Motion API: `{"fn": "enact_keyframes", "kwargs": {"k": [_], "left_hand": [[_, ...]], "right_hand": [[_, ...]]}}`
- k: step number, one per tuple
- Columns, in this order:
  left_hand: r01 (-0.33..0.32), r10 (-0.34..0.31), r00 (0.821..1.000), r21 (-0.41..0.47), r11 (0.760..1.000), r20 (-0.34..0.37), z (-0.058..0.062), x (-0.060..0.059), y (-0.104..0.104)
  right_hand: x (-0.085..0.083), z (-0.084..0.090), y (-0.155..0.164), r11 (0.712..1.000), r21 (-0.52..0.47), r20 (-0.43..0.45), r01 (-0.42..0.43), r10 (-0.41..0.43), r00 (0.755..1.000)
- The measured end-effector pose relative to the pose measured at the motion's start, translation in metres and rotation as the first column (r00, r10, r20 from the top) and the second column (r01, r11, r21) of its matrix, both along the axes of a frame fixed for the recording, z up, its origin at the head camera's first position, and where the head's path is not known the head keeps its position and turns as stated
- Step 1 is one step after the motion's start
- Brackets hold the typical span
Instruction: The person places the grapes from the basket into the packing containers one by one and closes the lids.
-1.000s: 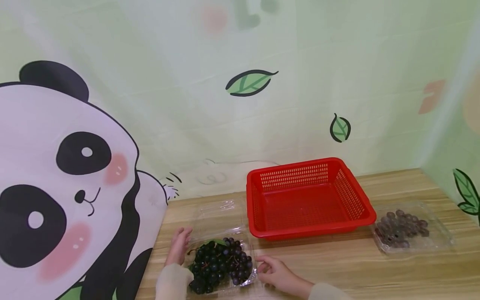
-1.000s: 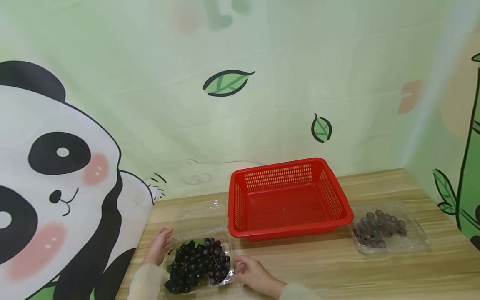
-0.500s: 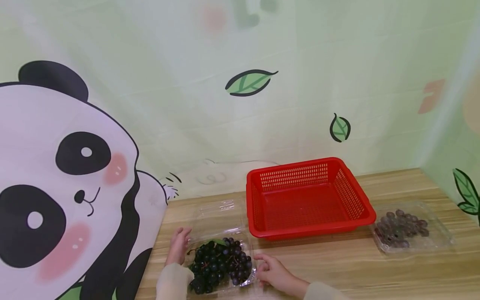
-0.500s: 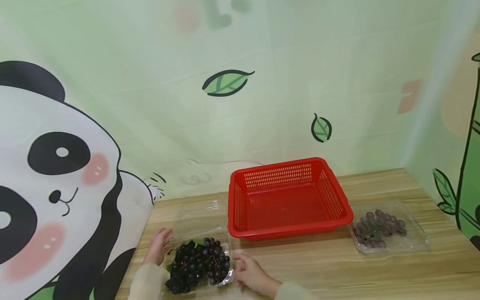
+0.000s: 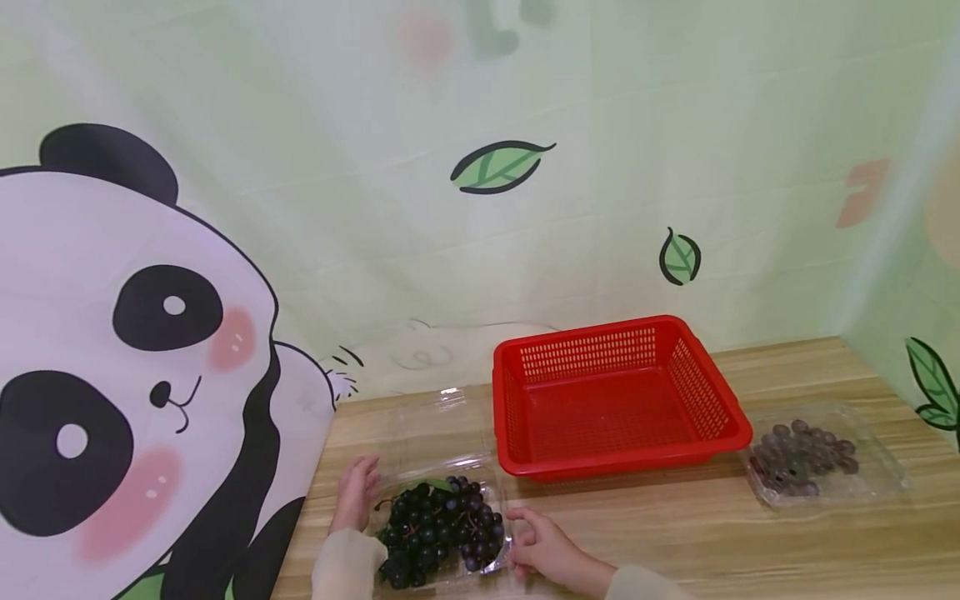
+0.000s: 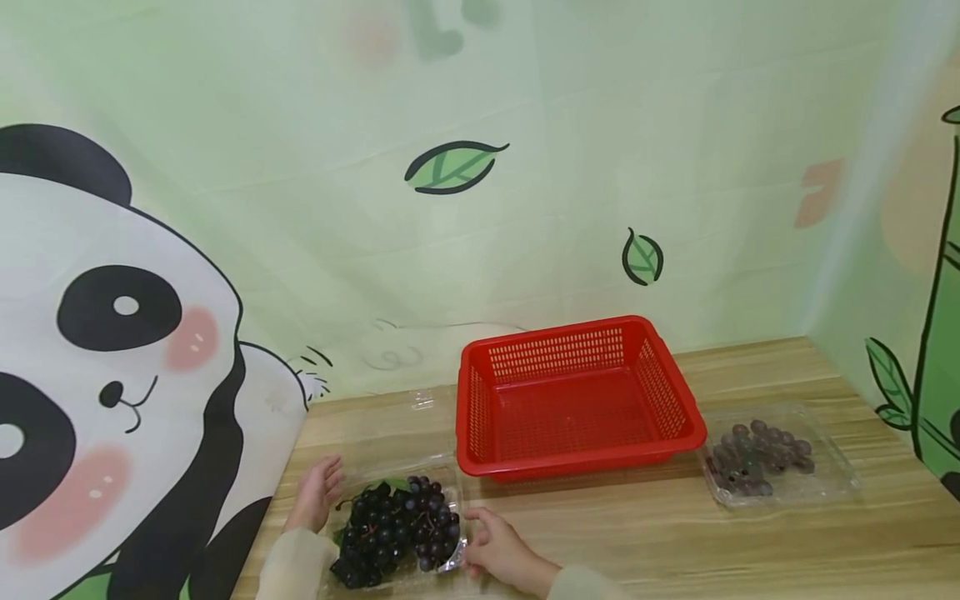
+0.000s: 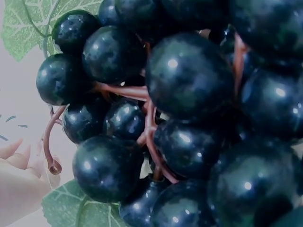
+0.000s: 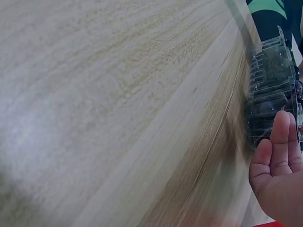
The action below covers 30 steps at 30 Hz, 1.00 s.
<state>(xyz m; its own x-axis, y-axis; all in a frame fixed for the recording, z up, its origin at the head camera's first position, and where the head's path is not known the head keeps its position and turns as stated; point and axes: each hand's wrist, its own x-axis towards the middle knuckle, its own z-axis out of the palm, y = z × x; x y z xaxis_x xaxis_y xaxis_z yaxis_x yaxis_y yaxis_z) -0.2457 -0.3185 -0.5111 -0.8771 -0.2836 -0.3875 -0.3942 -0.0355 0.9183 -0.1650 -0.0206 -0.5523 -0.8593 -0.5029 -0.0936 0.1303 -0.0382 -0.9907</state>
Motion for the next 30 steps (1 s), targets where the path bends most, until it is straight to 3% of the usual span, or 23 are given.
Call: {"fn": "enact_keyframes", "kwargs": {"k": [5,19,30], "left_hand": [[-0.004,0.004,1.0,0.021,1.0,-0.009,0.0015,-0.0012,-0.0004],[-0.085,0.081,0.995,-0.055,0.995,-0.063,0.0052,-0.0006,0.003],[-0.048,0.046,0.997,-0.04,0.998,-0.055,0.0075,0.0032,-0.0014]], "right_hand": [[0.0011,0.0007,0.0,1.0,0.008,0.003,0.002,-0.002,1.0],[0.0031,0.0044,-0.0002,1.0,0.018,-0.04,0.0,0.001,0.999],[0.0034,0.0049,-0.0008,1.0,0.012,-0.032,0.002,-0.002,0.999]]}}
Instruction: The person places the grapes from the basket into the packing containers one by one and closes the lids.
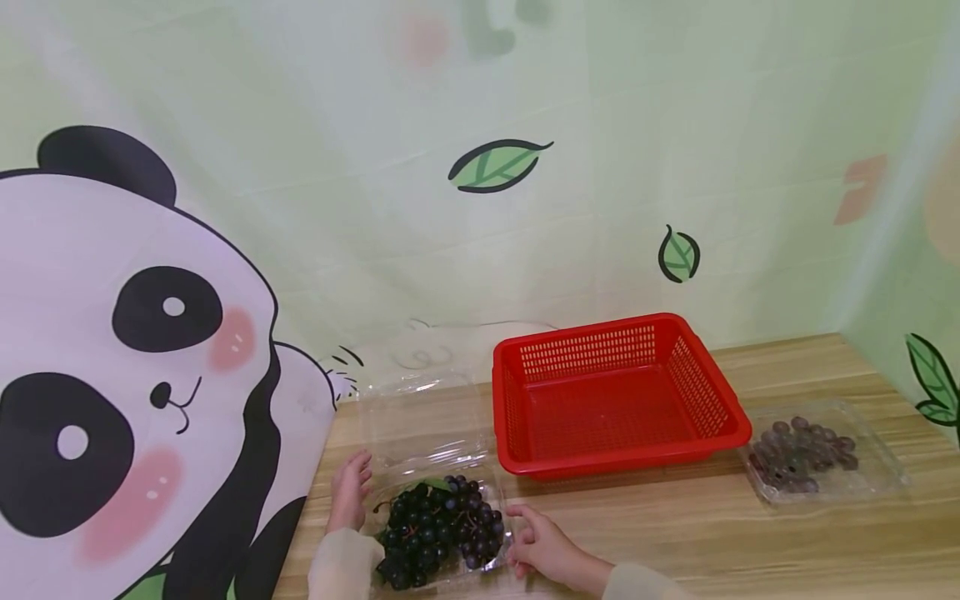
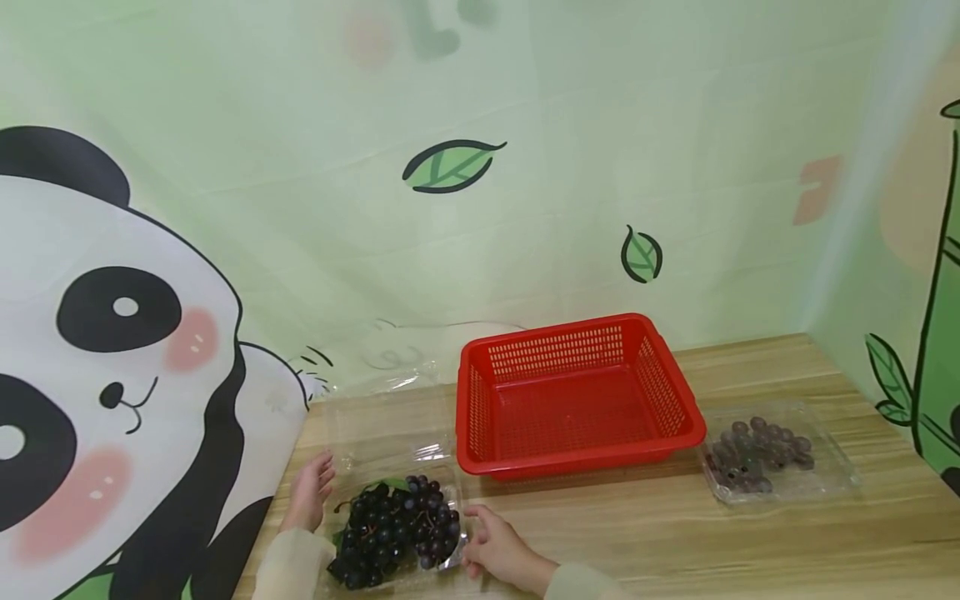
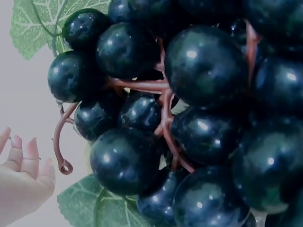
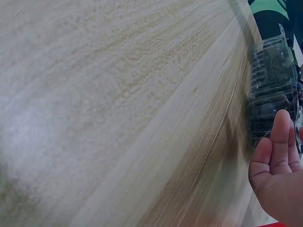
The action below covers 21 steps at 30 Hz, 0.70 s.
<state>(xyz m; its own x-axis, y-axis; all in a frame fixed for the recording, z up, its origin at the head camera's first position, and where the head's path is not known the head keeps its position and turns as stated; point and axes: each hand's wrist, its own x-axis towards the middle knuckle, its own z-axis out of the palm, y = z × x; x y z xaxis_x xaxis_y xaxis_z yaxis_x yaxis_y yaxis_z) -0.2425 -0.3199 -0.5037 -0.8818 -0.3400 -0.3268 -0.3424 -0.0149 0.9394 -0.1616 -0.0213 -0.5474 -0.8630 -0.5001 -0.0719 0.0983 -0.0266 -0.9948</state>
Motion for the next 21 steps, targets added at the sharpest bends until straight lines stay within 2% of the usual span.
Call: {"fn": "enact_keyframes", "kwargs": {"k": [8,15,21], "left_hand": [[0.088,-0.086,0.995,0.036,0.995,-0.049,0.002,0.005,-0.005],[0.106,-0.098,0.99,0.071,0.992,-0.104,0.008,0.005,-0.008],[0.144,-0.143,0.982,0.001,0.99,-0.127,0.016,0.008,-0.009]], "right_hand": [[0.0,-0.002,0.0,1.0,-0.006,0.001,0.001,-0.001,1.0],[-0.001,-0.003,0.0,1.0,-0.005,0.016,-0.008,0.008,1.0],[-0.002,-0.004,0.0,1.0,-0.008,0.013,-0.009,0.009,1.0]]}}
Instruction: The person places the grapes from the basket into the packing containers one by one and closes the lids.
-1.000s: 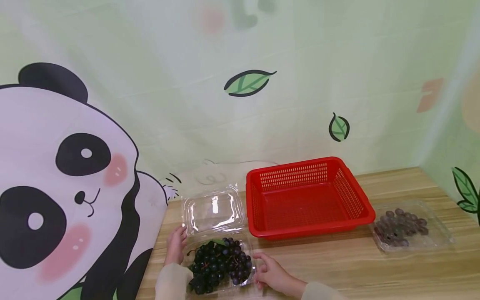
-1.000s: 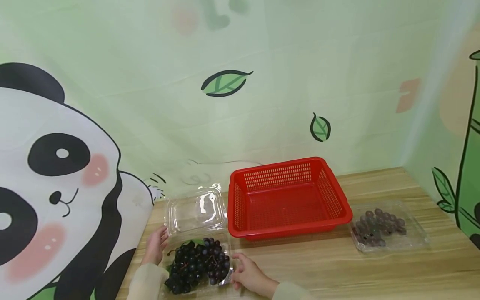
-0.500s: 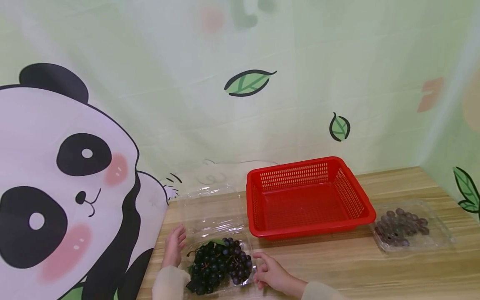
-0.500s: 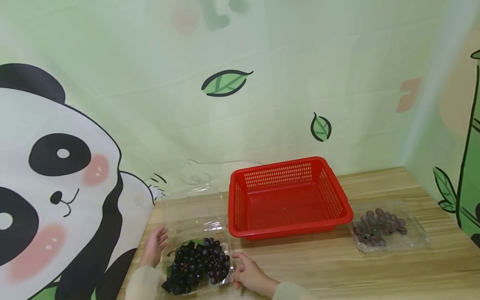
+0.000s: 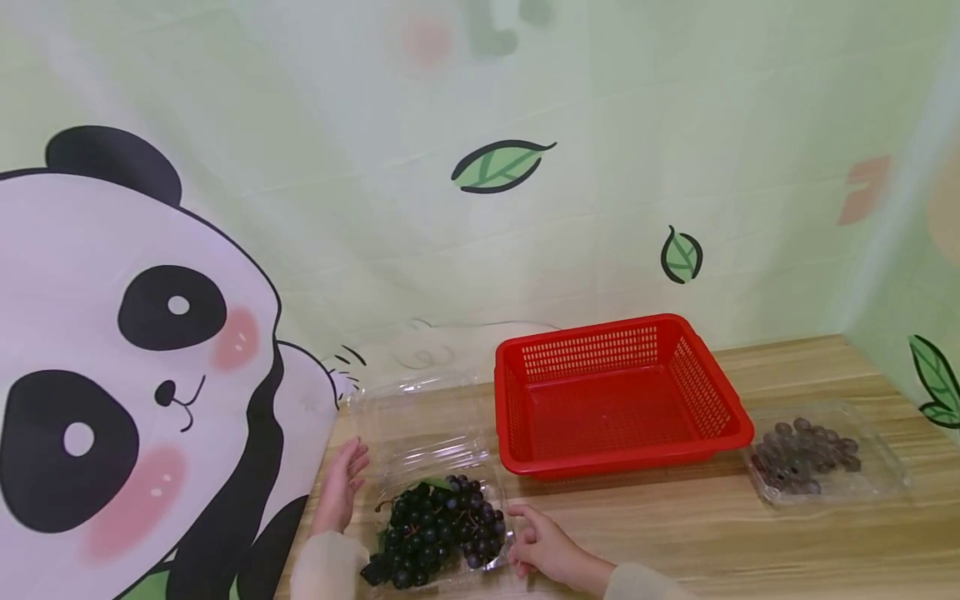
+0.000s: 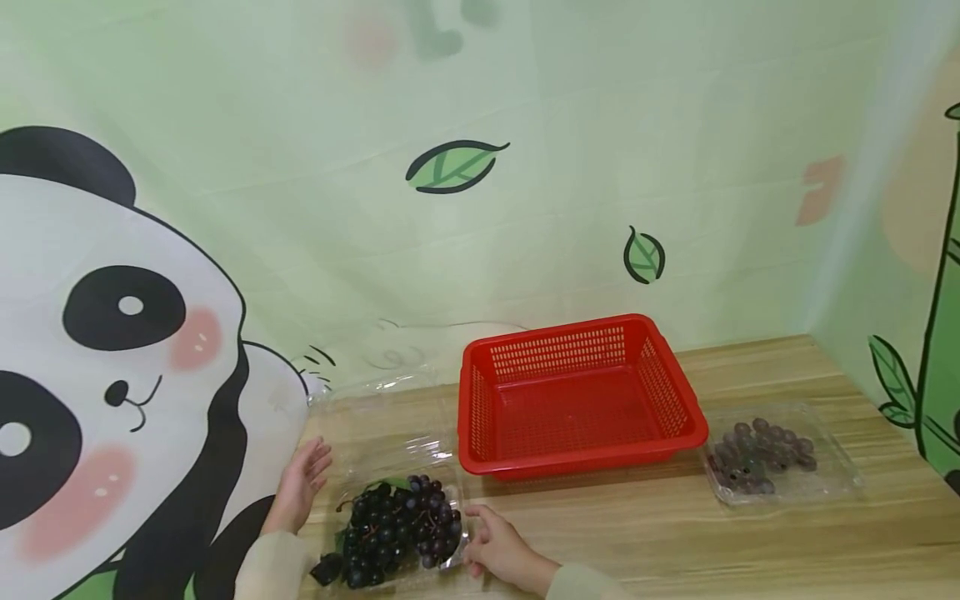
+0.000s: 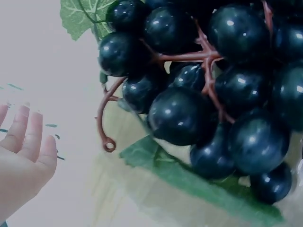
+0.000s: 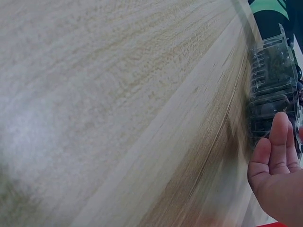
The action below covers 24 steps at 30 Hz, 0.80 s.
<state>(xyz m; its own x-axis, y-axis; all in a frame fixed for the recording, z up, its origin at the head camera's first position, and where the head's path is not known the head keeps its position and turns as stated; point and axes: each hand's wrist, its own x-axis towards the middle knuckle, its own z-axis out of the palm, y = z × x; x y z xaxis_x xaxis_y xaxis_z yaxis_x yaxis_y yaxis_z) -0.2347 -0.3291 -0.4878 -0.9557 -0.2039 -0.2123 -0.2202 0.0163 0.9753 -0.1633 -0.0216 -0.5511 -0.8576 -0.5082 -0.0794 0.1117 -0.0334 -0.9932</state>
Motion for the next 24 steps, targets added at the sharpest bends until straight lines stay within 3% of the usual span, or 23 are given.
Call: {"fn": "enact_keyframes", "kwargs": {"k": [11,24], "left_hand": [[-0.069,0.062,0.997,-0.204,0.977,-0.04,0.018,0.002,0.002],[-0.106,0.094,0.993,-0.228,0.968,-0.065,0.026,0.005,0.001]], "right_hand": [[0.0,0.0,0.0,1.0,0.007,0.0,0.009,-0.009,1.0],[0.0,0.001,0.0,1.0,0.018,-0.006,0.009,-0.009,1.0]]}}
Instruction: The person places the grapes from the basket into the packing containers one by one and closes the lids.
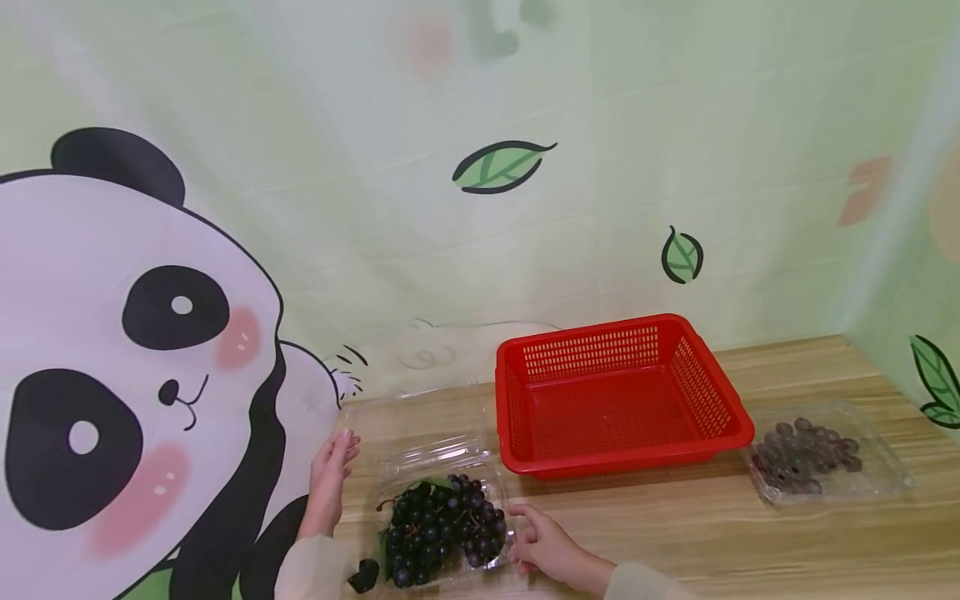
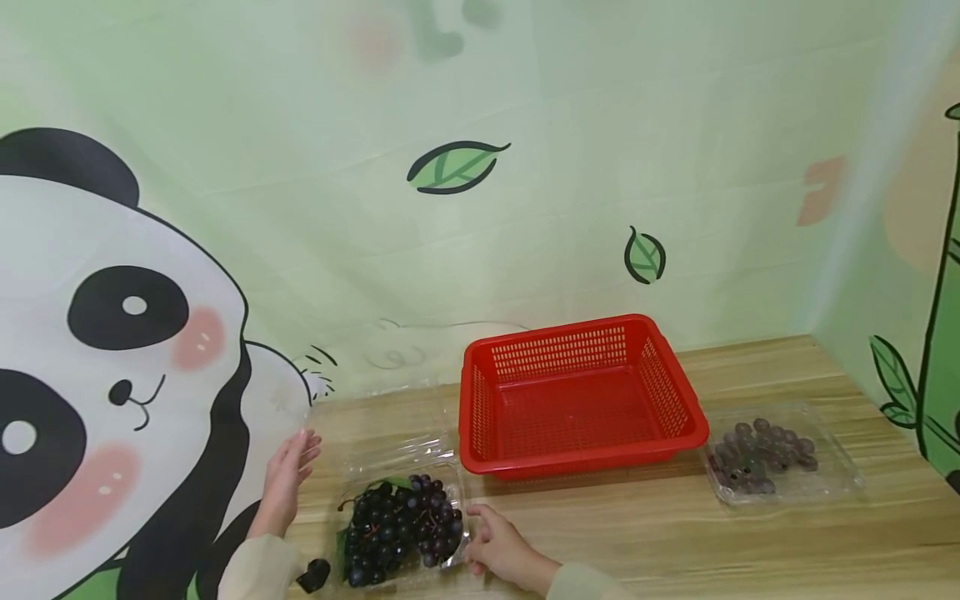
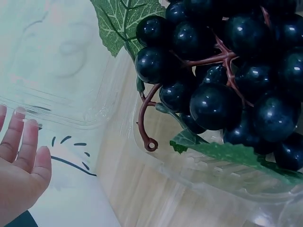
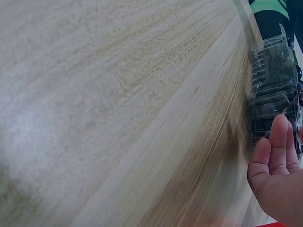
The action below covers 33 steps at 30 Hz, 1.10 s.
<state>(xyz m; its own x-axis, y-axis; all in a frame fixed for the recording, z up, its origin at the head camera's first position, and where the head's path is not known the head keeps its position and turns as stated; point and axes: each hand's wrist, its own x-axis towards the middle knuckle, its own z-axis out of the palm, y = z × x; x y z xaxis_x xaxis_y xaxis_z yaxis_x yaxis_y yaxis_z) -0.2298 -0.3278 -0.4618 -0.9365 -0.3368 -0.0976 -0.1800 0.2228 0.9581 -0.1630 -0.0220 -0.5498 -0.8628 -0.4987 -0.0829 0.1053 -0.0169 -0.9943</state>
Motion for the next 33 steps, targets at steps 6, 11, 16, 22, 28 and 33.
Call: {"fn": "enact_keyframes", "kwargs": {"k": [6,11,16,22,28,33], "left_hand": [[0.026,-0.026,1.0,0.041,0.999,-0.011,0.003,0.008,-0.002],[0.051,-0.05,0.999,0.096,0.994,-0.014,0.004,0.016,-0.006],[0.072,-0.069,0.997,0.138,0.988,-0.028,0.003,0.021,-0.009],[0.139,-0.129,0.989,0.186,0.973,-0.066,-0.002,0.03,-0.014],[0.23,-0.218,0.973,0.246,0.942,-0.075,-0.011,0.037,-0.019],[0.24,-0.237,0.971,0.244,0.94,-0.041,-0.022,0.041,-0.018]], "right_hand": [[-0.001,-0.001,0.0,1.0,0.003,0.01,-0.002,0.002,1.0],[-0.002,-0.001,0.001,1.0,0.009,0.028,-0.009,0.008,1.0],[-0.002,-0.001,0.001,1.0,0.013,0.031,-0.013,0.012,0.999],[0.0,0.002,0.0,1.0,0.008,0.033,-0.014,0.014,0.999],[0.001,0.004,0.0,1.0,0.002,0.023,-0.014,0.014,1.0],[0.001,0.003,0.001,1.0,-0.002,0.028,-0.017,0.017,0.999]]}}
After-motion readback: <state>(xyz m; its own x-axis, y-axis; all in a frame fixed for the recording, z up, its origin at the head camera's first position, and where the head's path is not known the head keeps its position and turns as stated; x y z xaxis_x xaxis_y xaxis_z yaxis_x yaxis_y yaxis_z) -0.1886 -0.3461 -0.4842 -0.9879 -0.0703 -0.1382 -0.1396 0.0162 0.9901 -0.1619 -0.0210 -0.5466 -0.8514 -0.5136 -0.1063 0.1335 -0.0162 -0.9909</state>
